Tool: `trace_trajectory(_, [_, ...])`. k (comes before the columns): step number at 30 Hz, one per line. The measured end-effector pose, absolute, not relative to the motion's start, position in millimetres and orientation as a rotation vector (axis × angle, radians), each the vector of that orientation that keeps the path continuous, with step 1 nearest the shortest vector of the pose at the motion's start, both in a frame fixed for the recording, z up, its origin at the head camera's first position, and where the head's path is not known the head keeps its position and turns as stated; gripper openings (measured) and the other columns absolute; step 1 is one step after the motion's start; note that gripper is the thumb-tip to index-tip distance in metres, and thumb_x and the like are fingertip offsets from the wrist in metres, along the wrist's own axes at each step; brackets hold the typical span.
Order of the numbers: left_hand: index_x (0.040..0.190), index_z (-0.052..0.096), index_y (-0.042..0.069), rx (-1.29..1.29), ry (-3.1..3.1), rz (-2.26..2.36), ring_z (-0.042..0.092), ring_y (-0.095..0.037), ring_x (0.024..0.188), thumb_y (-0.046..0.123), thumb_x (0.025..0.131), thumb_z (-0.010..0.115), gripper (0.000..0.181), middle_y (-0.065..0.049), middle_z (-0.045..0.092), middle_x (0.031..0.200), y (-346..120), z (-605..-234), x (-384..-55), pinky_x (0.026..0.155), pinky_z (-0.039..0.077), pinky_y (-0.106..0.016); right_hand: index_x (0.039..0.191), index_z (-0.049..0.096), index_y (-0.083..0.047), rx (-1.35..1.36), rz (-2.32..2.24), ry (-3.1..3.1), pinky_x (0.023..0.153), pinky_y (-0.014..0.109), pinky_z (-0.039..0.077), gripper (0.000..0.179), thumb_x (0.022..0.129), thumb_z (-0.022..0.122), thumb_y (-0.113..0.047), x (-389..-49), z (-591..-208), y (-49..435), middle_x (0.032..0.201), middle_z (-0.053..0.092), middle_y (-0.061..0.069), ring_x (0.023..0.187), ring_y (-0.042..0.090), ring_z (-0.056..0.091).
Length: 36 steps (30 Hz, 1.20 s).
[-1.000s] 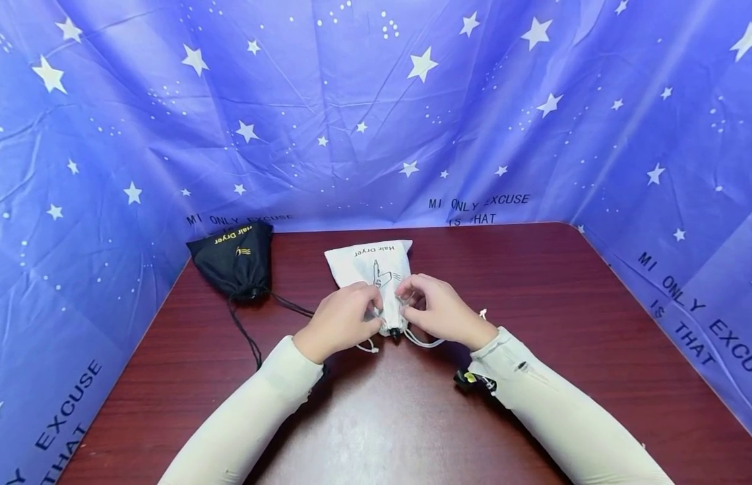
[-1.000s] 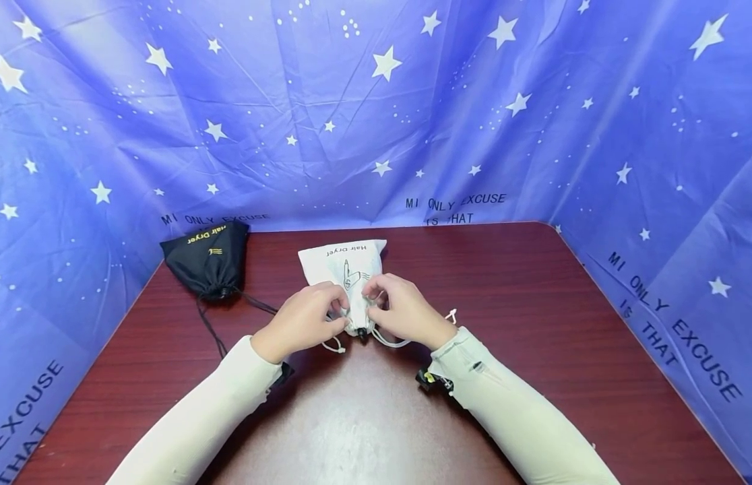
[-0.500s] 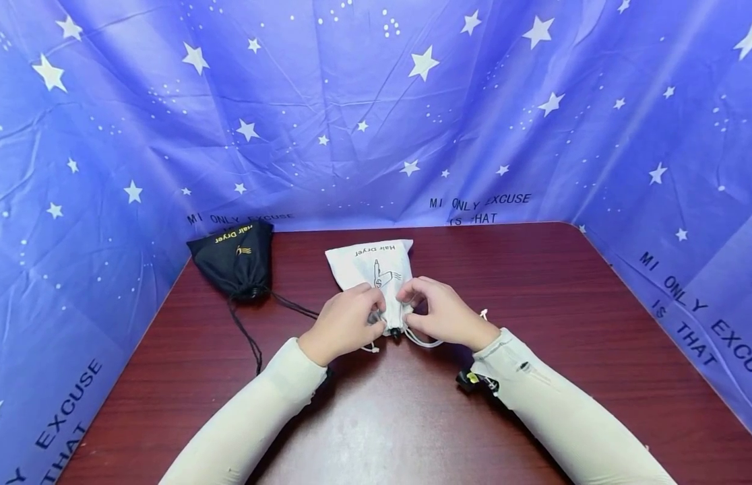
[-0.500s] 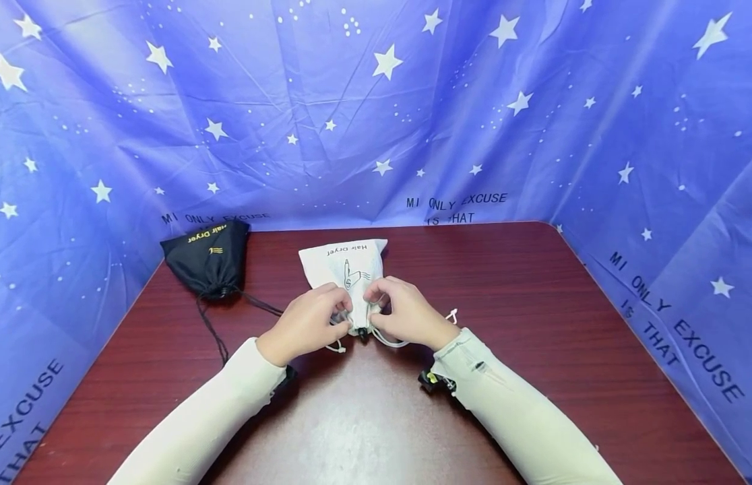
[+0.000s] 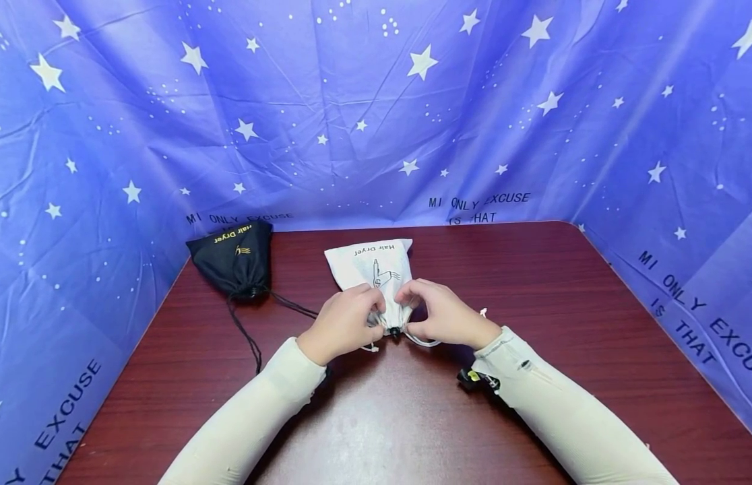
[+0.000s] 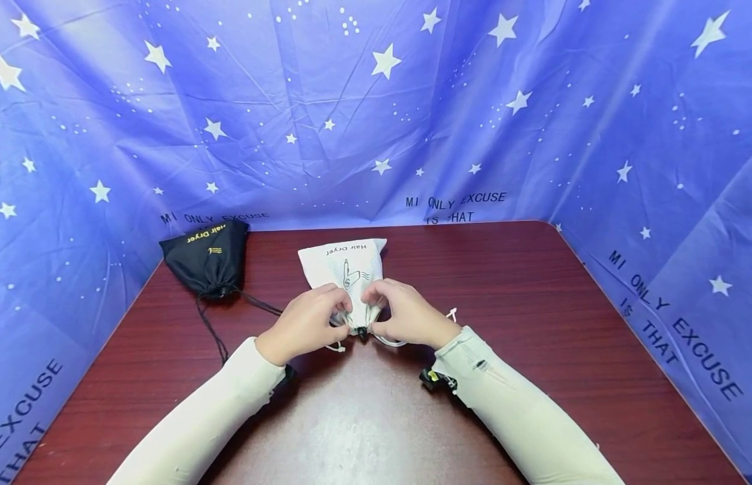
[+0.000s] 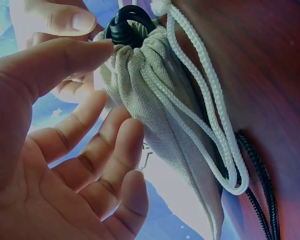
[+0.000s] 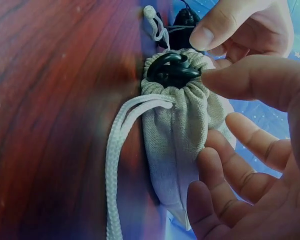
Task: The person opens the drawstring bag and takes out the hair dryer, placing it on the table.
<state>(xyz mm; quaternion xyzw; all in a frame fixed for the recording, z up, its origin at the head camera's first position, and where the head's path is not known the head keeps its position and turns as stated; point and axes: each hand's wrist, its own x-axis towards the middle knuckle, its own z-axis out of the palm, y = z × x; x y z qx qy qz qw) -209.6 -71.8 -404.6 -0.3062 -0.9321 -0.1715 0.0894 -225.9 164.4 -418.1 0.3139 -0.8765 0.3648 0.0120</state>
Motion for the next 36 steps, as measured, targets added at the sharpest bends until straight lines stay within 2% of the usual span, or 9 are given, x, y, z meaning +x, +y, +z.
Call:
trace_trajectory(7, [0.095,0.069,0.018,-0.928,-2.751,-0.478,0.056,-0.009,0.071,0.027,0.074,0.086,0.029,0.005,0.064,0.089,-71.3,-408.7,-209.5,0.065,0.048,-0.029,0.113,0.066,-0.013,0.964,1.133,-2.754,0.089,0.043,0.056,0.049,0.069,0.087,-0.008,-227.6,-421.8,163.2,0.106,0.069,-0.003,0.095,0.015,0.066])
trace_trajectory(16, [0.095,0.068,0.019,-0.904,-2.755,-0.452,0.060,-0.010,0.076,0.038,0.073,0.090,0.036,0.007,0.064,0.089,-70.5,-413.1,-210.8,0.068,0.051,-0.032,0.112,0.065,-0.014,0.941,1.101,-2.778,0.090,0.039,0.055,0.051,0.068,0.089,-0.008,-229.1,-423.9,159.6,0.104,0.067,-0.004,0.097,0.014,0.064])
trace_trajectory(29, [0.093,0.069,0.020,-0.915,-2.715,-0.420,0.058,-0.008,0.072,0.041,0.073,0.090,0.036,0.007,0.066,0.088,-68.7,-415.9,-209.8,0.066,0.051,-0.032,0.110,0.065,-0.014,0.946,1.019,-2.765,0.088,0.034,0.055,0.053,0.066,0.093,-0.011,-226.4,-427.6,158.2,0.104,0.067,-0.004,0.096,0.012,0.063])
trace_trajectory(36, [0.092,0.069,0.020,-0.913,-2.684,-0.403,0.058,-0.008,0.072,0.043,0.073,0.090,0.037,0.009,0.065,0.087,-68.9,-416.3,-210.7,0.066,0.051,-0.031,0.111,0.065,-0.014,0.946,0.982,-2.764,0.088,0.037,0.056,0.053,0.067,0.094,-0.010,-223.5,-424.7,156.1,0.104,0.066,-0.003,0.096,0.012,0.063])
